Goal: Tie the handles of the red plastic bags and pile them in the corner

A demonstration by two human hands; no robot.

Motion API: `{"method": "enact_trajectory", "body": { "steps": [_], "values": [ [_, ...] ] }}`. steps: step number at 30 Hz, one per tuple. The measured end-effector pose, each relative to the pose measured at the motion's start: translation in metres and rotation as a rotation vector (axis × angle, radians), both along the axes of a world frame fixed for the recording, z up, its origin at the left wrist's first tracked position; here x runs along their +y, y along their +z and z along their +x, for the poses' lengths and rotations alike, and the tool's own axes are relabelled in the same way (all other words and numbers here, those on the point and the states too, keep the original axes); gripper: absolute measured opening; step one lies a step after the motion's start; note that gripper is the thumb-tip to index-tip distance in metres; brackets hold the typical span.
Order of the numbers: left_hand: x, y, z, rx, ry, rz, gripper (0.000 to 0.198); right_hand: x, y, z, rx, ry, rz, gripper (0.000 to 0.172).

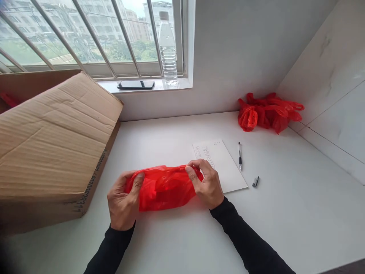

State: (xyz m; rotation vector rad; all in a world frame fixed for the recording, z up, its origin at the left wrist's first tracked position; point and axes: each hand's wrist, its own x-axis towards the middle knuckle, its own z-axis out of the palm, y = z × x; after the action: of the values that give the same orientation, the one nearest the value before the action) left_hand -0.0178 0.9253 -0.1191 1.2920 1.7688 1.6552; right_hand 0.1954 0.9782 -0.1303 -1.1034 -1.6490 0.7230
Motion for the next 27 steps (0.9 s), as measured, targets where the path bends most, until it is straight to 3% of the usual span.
{"method": "enact_trajectory", "body": {
  "steps": [4,7,11,14,16,19,22,24,26,27],
  "values": [
    [0.009,-0.007,-0.004,-0.147,0.114,0.082,0.022,0.005,0.0,0.007,0.166,-0.154,-0.032,0.015],
    [0.01,-0.005,0.0,-0.203,0.034,0.105,0.023,0.006,-0.001,0.01,0.228,-0.121,-0.063,0.017],
    [0.001,0.006,0.012,0.106,-0.055,0.154,0.036,0.001,0.006,0.013,0.19,0.042,-0.172,0.03],
    [-0.004,0.007,0.016,0.207,-0.064,0.181,0.013,-0.002,0.01,0.015,0.159,0.155,-0.186,0.023],
    [-0.005,0.005,0.014,0.106,-0.027,0.151,0.014,-0.001,0.009,0.016,0.218,0.094,-0.163,0.02],
    [-0.001,0.003,0.01,-0.249,0.03,0.141,0.019,0.008,-0.001,0.019,0.402,-0.063,-0.169,0.023],
    [0.003,0.003,0.009,-0.577,-0.031,0.159,0.026,0.016,-0.01,0.021,0.512,-0.124,-0.181,0.026],
    [0.003,0.004,0.011,-0.685,-0.071,0.144,0.029,0.014,-0.01,0.021,0.466,-0.25,-0.039,0.028],
    [0.001,0.005,0.013,-0.756,-0.061,0.128,0.032,0.006,-0.004,0.019,0.332,-0.384,0.228,0.032],
    [0.0,0.005,0.014,-0.786,-0.056,0.123,0.034,0.0,0.0,0.016,0.227,-0.387,0.356,0.036]
  ]
}}
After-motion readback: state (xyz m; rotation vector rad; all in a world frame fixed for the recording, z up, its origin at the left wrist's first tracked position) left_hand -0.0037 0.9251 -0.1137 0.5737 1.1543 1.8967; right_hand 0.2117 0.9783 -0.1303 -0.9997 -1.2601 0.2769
